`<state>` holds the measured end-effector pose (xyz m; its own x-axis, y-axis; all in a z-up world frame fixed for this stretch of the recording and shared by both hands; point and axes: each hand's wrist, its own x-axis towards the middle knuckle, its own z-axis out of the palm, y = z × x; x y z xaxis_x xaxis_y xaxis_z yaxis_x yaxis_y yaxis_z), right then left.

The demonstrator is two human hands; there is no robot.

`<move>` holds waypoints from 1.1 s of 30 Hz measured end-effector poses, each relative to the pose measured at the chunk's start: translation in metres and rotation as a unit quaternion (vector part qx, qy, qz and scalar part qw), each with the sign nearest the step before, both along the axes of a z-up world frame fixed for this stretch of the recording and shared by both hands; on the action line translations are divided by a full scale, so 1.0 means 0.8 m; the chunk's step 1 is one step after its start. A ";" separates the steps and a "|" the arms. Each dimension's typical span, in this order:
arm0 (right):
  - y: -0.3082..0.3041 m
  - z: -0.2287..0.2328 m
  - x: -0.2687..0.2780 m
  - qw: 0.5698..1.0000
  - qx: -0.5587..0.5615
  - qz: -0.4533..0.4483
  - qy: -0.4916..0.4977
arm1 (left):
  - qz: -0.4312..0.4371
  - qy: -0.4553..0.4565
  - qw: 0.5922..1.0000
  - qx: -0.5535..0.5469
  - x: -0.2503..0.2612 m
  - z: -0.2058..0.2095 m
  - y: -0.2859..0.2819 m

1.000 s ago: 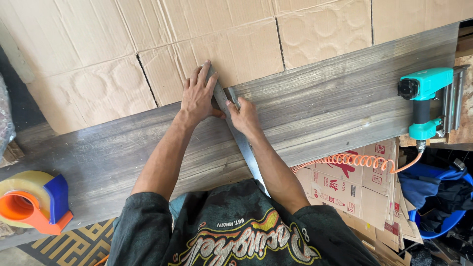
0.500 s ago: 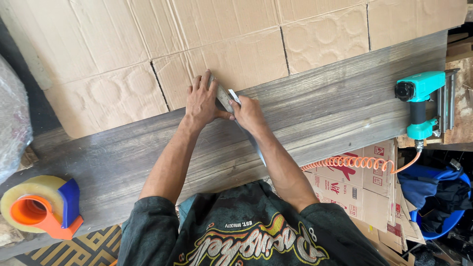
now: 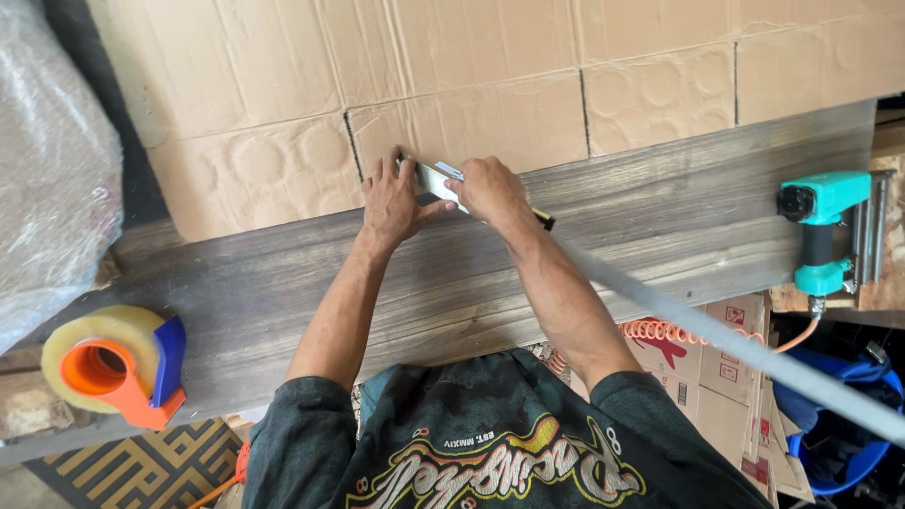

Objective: The person uses a metal ruler and a utility knife to score and cut a large piece of cardboard on a wooden workbench. They repeatedly align the ruler, score along its edge, and adjust the position to create straight cuts across the cardboard.

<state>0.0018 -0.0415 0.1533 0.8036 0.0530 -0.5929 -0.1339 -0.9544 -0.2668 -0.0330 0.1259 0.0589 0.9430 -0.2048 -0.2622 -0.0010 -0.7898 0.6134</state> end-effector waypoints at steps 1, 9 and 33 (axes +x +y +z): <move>0.005 -0.001 0.006 1.000 0.002 0.005 0.001 | 0.005 0.001 1.000 0.002 -0.002 -0.003 0.004; 0.035 -0.004 0.025 0.995 -0.012 0.086 -0.040 | 0.054 -0.055 0.997 0.010 -0.018 -0.032 0.035; 0.065 -0.112 0.036 0.956 0.102 0.193 -0.195 | 0.287 -0.024 0.956 0.045 -0.030 -0.052 0.138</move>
